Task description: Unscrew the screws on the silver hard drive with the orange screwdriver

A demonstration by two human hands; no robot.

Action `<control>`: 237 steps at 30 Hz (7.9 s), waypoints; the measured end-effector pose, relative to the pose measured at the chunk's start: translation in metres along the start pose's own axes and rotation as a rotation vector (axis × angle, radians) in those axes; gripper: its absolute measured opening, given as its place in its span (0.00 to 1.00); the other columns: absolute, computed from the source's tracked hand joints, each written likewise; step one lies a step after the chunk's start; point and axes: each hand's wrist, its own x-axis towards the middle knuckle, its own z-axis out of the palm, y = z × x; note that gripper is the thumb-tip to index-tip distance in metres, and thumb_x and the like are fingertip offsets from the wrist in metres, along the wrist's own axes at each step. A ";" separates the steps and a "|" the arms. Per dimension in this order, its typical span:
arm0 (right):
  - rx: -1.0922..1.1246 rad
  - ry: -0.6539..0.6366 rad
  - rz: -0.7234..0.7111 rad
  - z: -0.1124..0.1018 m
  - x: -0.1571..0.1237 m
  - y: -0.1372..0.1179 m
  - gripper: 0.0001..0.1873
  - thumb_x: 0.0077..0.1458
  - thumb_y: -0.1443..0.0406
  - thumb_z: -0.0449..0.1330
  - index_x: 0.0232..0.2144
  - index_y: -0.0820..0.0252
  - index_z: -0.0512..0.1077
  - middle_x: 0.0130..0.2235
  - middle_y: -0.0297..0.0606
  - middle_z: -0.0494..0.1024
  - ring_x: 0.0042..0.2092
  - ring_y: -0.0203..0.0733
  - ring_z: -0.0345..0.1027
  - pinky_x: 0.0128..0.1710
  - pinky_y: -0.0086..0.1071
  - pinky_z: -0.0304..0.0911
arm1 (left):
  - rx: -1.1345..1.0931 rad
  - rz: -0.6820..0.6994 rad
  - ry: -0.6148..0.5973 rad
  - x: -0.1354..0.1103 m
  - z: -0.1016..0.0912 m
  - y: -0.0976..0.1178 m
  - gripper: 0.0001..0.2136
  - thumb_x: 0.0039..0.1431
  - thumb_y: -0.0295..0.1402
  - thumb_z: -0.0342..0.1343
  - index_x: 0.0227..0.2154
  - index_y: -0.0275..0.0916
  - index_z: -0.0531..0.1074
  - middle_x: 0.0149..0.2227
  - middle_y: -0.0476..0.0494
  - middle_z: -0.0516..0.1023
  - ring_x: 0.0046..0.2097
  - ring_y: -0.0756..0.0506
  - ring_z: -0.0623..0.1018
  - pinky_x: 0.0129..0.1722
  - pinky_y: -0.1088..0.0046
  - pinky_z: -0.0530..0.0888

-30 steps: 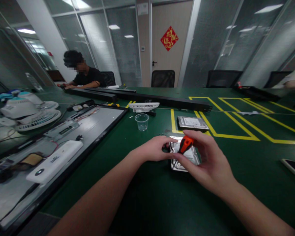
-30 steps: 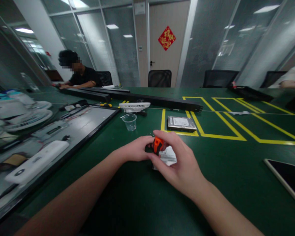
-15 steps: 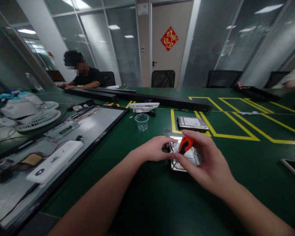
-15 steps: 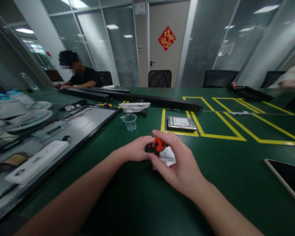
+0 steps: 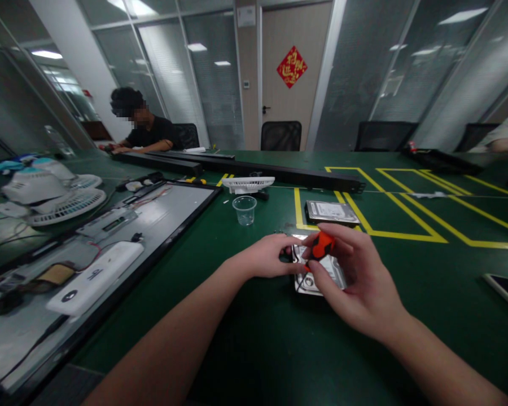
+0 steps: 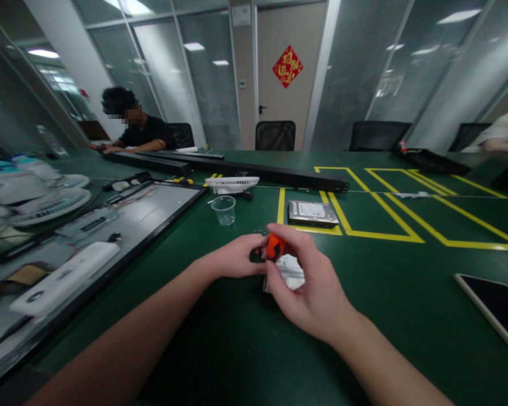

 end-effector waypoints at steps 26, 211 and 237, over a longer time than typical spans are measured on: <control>-0.101 0.024 -0.070 -0.001 0.002 0.001 0.36 0.67 0.70 0.71 0.72 0.42 0.69 0.63 0.41 0.82 0.60 0.53 0.80 0.61 0.49 0.78 | -0.043 0.000 -0.004 -0.001 -0.001 0.002 0.20 0.66 0.46 0.72 0.55 0.41 0.83 0.55 0.36 0.85 0.55 0.35 0.83 0.58 0.56 0.78; -0.139 0.024 0.002 -0.002 0.003 -0.002 0.35 0.70 0.67 0.68 0.73 0.43 0.65 0.58 0.42 0.80 0.55 0.51 0.80 0.54 0.46 0.77 | -0.008 -0.035 -0.009 0.000 0.000 0.003 0.23 0.65 0.49 0.72 0.57 0.42 0.82 0.55 0.36 0.85 0.52 0.35 0.83 0.57 0.56 0.78; -0.209 0.037 -0.022 -0.003 0.005 -0.002 0.34 0.69 0.65 0.71 0.72 0.43 0.68 0.56 0.42 0.81 0.55 0.52 0.80 0.53 0.46 0.77 | -0.018 -0.039 -0.028 -0.001 -0.002 0.005 0.23 0.66 0.51 0.70 0.54 0.40 0.83 0.55 0.35 0.84 0.50 0.36 0.83 0.55 0.57 0.78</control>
